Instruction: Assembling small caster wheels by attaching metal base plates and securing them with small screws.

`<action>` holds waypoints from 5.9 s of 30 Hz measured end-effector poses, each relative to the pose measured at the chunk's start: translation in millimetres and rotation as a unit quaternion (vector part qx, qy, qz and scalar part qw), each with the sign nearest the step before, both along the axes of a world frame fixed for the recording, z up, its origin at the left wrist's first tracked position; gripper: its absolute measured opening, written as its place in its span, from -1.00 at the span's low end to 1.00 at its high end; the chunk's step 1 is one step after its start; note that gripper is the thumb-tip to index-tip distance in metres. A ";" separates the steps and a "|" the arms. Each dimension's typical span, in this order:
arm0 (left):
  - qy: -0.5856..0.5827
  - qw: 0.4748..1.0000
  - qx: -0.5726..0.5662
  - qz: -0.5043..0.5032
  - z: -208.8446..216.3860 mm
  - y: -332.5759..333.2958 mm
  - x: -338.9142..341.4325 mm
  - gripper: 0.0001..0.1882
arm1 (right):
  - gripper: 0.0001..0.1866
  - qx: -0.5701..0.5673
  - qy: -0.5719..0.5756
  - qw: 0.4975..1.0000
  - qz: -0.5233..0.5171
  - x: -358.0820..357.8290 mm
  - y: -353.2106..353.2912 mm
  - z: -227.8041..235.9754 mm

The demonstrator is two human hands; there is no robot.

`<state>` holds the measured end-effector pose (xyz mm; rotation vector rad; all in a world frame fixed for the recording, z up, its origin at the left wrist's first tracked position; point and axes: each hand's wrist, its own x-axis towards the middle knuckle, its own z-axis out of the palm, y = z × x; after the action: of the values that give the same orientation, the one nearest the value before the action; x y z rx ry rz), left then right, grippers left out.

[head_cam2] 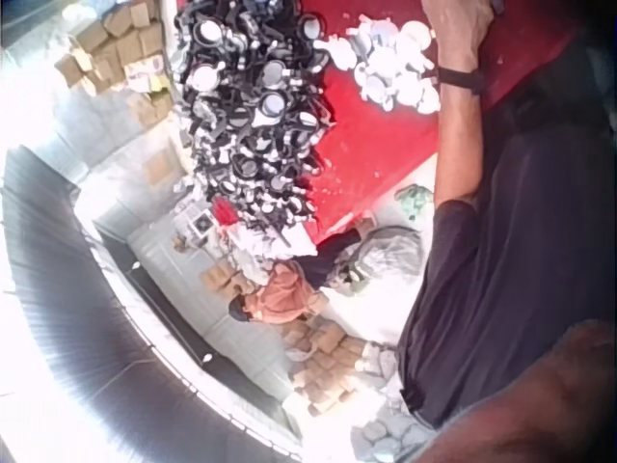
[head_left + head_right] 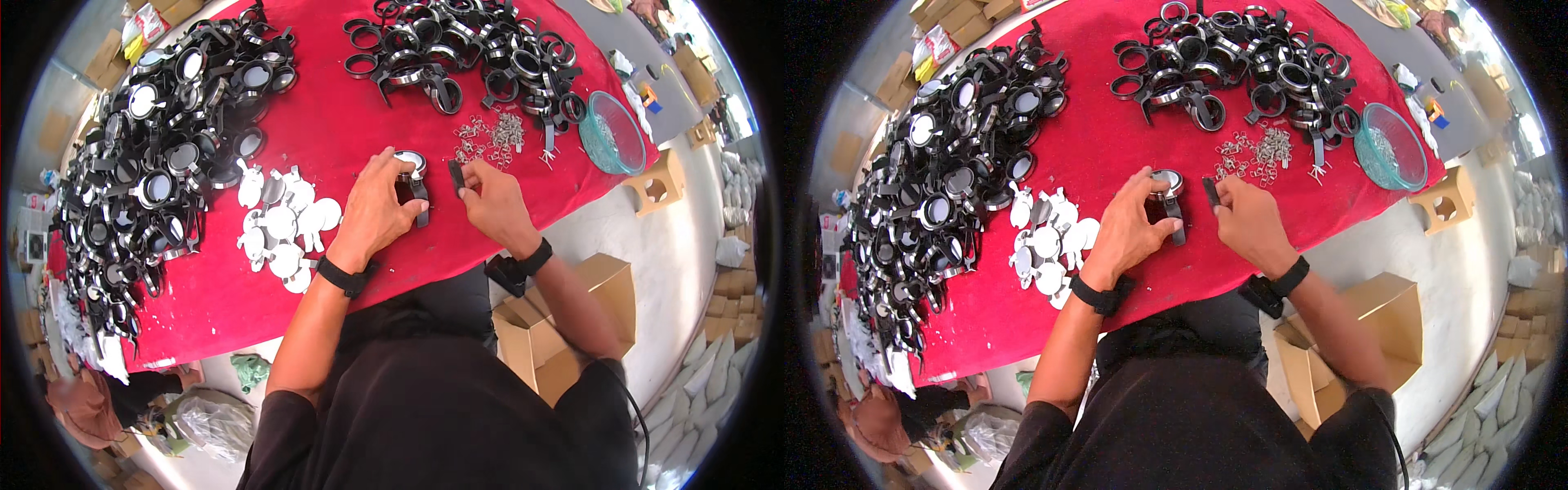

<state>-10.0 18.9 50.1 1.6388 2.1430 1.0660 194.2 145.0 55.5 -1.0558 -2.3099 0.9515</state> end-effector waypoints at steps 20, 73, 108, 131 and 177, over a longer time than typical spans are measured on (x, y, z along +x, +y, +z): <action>-0.041 0.998 0.036 0.042 -15.6 9.4 12.6 -0.50 | -0.76 0.111 0.011 0.989 -0.096 -69.8 -43.4 0.1; -0.131 0.991 -0.005 0.023 -5.2 -5.8 19.5 -0.27 | -0.76 0.103 -0.019 0.994 0.026 -32.5 -30.8 3.6; -0.166 0.986 -0.035 0.000 1.6 -5.9 -7.8 -0.23 | -0.88 0.083 0.094 0.989 0.077 -13.6 -33.6 7.5; -0.565 0.810 0.082 -0.137 58.4 -17.3 -72.9 -0.07 | -0.87 -0.139 0.239 0.958 -0.081 -12.2 -37.4 -44.5; 0.034 0.990 0.120 -0.058 115.5 -2.4 -133.6 -0.26 | -0.61 -0.287 0.258 0.918 -0.087 31.3 -26.9 -18.4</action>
<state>-143.6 16.5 165.6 1.9050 1.9939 1.2915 225.5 118.1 37.1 -1.0318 -1.5102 1.6549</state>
